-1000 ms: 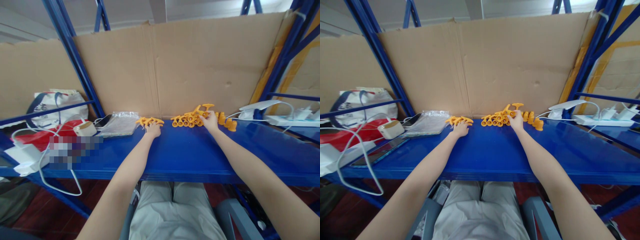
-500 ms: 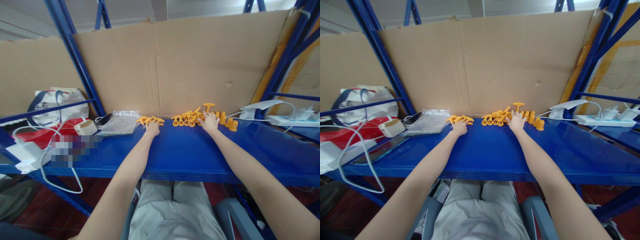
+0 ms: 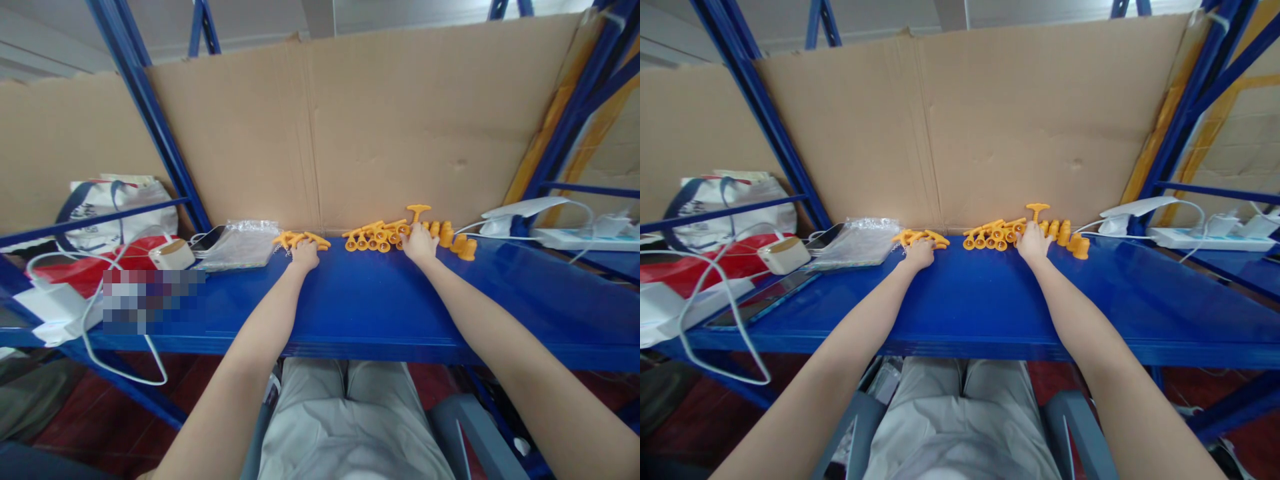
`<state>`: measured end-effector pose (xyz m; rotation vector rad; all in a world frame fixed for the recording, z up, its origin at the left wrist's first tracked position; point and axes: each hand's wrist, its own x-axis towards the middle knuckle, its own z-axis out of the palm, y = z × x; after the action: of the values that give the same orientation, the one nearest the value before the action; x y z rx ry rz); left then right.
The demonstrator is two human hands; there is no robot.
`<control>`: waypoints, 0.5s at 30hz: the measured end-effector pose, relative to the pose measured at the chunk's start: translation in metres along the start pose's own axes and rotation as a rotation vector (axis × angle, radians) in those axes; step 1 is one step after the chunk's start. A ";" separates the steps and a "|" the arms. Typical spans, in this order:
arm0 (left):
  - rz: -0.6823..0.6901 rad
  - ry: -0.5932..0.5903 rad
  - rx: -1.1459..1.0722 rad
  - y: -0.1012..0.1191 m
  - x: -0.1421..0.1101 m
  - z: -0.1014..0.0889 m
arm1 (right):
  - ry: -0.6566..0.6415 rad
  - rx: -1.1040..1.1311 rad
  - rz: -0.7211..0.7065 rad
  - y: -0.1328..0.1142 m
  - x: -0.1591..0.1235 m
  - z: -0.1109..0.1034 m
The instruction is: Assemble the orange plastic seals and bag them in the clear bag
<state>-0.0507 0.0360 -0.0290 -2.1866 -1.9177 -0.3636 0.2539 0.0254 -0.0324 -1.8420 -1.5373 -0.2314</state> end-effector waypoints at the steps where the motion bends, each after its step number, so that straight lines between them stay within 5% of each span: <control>1: 0.002 0.012 -0.012 0.000 0.001 0.001 | 0.004 0.004 0.008 0.000 0.001 0.000; 8: 0.032 0.173 -0.042 0.006 -0.001 -0.003 | 0.002 0.026 -0.002 0.002 0.001 -0.002; 15: 0.018 0.178 -0.060 0.016 -0.005 -0.015 | -0.073 0.035 0.016 -0.003 0.000 -0.004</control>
<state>-0.0359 0.0241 -0.0161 -2.1266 -1.8130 -0.5990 0.2520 0.0226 -0.0283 -1.8531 -1.5651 -0.1309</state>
